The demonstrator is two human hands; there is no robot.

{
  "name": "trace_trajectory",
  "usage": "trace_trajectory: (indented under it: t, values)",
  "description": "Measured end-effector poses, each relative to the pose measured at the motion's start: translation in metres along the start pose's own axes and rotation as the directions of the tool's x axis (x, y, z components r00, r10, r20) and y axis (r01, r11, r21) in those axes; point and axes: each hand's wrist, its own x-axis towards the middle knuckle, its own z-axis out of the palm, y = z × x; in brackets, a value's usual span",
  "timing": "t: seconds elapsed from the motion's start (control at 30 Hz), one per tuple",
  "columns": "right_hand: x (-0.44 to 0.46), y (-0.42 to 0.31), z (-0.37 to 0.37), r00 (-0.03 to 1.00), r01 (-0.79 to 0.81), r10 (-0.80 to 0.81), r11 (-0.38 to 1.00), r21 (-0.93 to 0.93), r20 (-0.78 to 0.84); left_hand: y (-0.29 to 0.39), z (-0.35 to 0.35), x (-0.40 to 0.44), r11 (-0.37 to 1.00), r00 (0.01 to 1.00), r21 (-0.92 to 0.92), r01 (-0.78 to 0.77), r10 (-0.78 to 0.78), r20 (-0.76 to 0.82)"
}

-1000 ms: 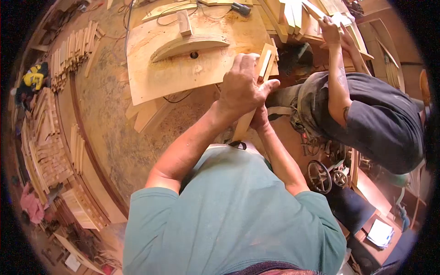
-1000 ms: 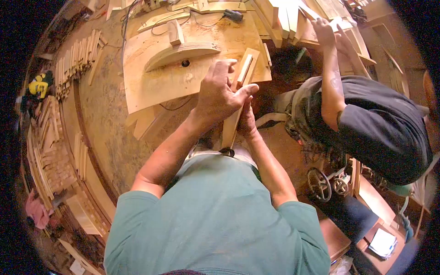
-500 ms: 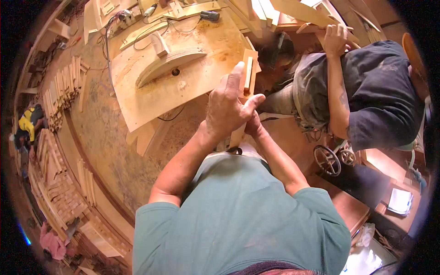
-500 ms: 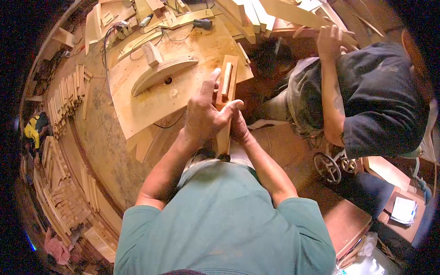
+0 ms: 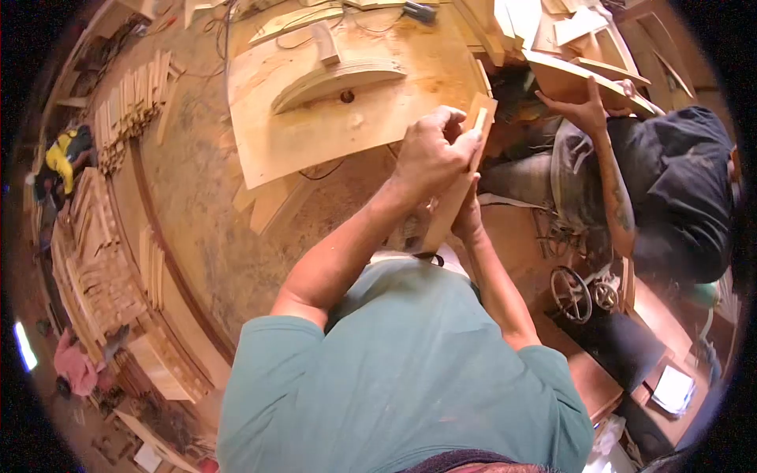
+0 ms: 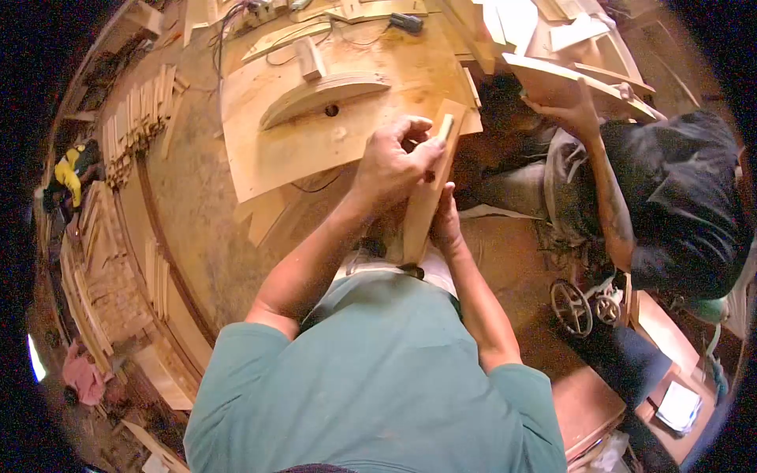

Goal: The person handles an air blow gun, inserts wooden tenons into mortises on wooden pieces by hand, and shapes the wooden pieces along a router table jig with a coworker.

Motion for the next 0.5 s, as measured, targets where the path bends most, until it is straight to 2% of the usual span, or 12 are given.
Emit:
trace_trajectory:
  t: [0.07, 0.1, 0.13, 0.2, 0.3, 0.4, 0.5]
  values:
    - [-0.007, 0.004, -0.006, 0.995, -0.015, 0.013, 0.999, -0.029, -0.094, -0.005, 0.000, 0.003, 1.000, 0.996, 0.004, 0.029, -0.029, 0.081]
    - [-0.007, 0.004, 0.005, 0.981, 0.010, -0.039, 0.988, -0.151, -0.189, 0.000, 0.000, 0.000, 0.995, 0.989, -0.047, 0.085, -0.079, 0.121]
    - [-0.007, 0.009, -0.001, 0.974, 0.028, -0.067, 0.983, -0.180, -0.218, -0.001, 0.000, -0.003, 0.999, 0.995, -0.032, 0.031, -0.028, 0.098]
    - [-0.006, 0.005, -0.014, 0.995, -0.003, -0.022, 0.966, -0.259, -0.093, -0.008, 0.005, -0.008, 0.969, 0.993, -0.237, 0.071, -0.048, 0.104]
    - [-0.010, 0.000, -0.005, 0.996, 0.050, -0.068, 0.966, -0.252, -0.061, -0.014, 0.012, -0.014, 0.920, 0.991, -0.372, 0.128, -0.102, 0.089]
    - [-0.015, -0.004, 0.001, 0.993, 0.083, -0.103, 0.959, -0.270, -0.060, -0.008, 0.012, -0.020, 0.920, 0.983, -0.363, 0.149, -0.100, 0.152]
    - [-0.013, -0.008, 0.002, 0.985, 0.118, -0.155, 0.925, -0.362, -0.074, 0.000, 0.015, -0.026, 0.949, 0.980, -0.274, 0.157, -0.115, 0.163]
